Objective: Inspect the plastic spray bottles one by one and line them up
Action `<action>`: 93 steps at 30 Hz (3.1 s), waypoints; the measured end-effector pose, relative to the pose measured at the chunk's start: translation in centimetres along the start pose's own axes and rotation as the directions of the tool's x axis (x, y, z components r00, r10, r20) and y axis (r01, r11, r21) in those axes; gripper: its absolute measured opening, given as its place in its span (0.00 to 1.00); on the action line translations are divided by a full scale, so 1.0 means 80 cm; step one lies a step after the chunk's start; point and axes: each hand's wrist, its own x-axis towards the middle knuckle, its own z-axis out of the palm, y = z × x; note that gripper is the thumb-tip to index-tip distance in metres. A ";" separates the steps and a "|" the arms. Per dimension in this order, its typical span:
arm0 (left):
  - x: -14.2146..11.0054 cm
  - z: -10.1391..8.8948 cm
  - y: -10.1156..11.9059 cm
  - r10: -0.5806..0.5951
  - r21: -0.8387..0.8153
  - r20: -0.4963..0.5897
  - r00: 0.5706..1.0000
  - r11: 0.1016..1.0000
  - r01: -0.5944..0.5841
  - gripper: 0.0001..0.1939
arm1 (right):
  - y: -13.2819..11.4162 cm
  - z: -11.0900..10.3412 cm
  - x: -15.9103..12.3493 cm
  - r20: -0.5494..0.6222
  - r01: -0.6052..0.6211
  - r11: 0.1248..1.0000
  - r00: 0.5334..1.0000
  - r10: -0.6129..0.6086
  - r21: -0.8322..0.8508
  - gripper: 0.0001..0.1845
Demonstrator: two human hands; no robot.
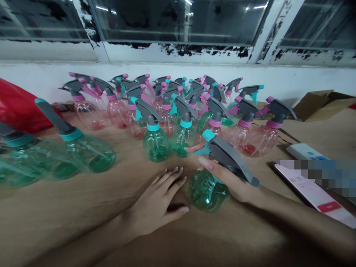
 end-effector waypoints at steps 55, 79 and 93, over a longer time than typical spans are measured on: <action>0.000 -0.002 0.001 0.005 -0.005 0.034 0.999 1.000 -0.004 0.34 | -0.001 -0.008 -0.009 -0.068 0.066 0.982 0.995 -0.079 -0.179 0.14; 0.001 -0.004 0.002 0.003 0.019 0.042 0.999 1.000 -0.004 0.34 | -0.001 -0.003 -0.003 -0.019 0.032 0.998 0.999 -0.033 -0.045 0.14; 0.001 -0.004 0.002 -0.011 -0.005 0.041 0.999 1.000 0.011 0.34 | -0.002 -0.003 -0.001 -0.011 0.037 0.999 0.999 -0.037 -0.030 0.14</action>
